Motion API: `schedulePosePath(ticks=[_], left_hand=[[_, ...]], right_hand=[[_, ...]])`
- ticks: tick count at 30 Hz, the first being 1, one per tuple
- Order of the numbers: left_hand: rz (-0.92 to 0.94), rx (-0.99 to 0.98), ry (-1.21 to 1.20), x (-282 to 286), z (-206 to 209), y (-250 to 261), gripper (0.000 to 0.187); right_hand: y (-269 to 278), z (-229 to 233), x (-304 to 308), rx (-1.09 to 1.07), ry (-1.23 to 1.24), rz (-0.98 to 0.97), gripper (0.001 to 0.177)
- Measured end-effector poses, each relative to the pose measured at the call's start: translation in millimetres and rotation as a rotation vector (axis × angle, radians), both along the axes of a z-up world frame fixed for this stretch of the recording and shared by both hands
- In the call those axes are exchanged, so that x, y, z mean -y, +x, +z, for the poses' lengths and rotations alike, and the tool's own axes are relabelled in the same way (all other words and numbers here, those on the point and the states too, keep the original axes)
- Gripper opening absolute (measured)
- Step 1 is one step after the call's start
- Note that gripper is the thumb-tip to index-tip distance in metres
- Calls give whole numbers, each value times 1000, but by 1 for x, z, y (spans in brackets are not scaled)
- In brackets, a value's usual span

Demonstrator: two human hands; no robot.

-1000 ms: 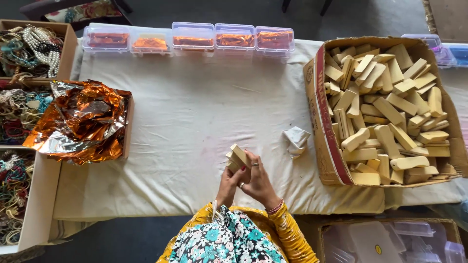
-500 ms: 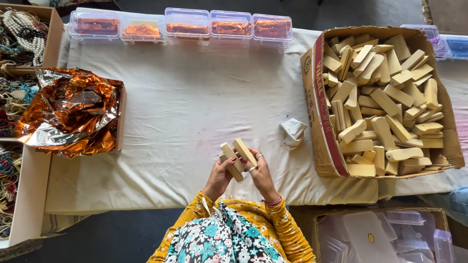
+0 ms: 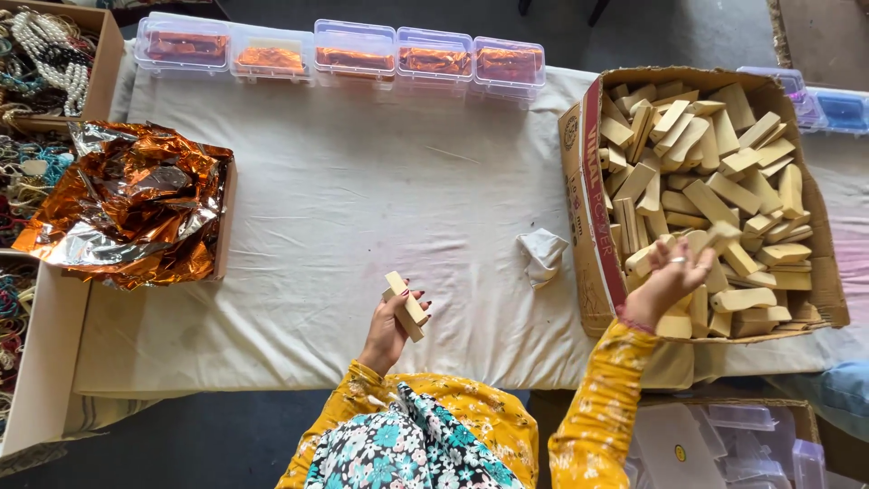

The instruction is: The recorder cleans wooden rectangular blocks with a cloth and then wraps them individually in decorative foil before placing them into a container.

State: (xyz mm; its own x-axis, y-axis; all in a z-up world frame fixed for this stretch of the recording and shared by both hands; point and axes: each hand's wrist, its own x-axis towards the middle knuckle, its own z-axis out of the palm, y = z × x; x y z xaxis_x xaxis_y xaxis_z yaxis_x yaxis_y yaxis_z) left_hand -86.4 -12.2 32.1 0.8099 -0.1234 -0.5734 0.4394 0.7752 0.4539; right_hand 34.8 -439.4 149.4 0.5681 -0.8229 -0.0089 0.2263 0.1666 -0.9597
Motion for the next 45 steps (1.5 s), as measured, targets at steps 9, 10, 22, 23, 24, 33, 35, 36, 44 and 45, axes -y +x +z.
schedulePosePath(ticks=[9, 10, 22, 23, 24, 33, 35, 36, 44, 45], left_hand=[[-296, 137, 2, 9, 35, 2, 51], [-299, 132, 6, 9, 37, 1, 51], [-439, 223, -34, 14, 18, 25, 45], [-437, 232, -19, 14, 20, 26, 45], [-435, 241, -4, 14, 21, 27, 46], [-479, 185, 19, 4, 48, 29, 44], [-470, 180, 52, 1, 31, 32, 42], [-460, 174, 86, 0, 22, 33, 39], [-225, 287, 1749, -47, -61, 48, 43], [-158, 377, 1942, -54, -71, 49, 51]], right_hand=[[-86, -14, -200, 32, -985, 1385, 152], [-89, -13, -208, 30, -978, 1384, 152], [-86, -10, -234, -70, -892, 1473, 135], [-85, -8, -234, -6, -887, 1453, 132], [-84, -5, -234, 58, -882, 1433, 129], [-74, 4, -241, 145, -1047, 1221, 116], [-73, -7, -239, 121, -1001, 1266, 117], [-73, -13, -239, 96, -953, 1311, 117], [-77, -38, -227, -44, -1025, 1190, 123], [-77, -38, -225, -73, -1003, 1193, 123]])
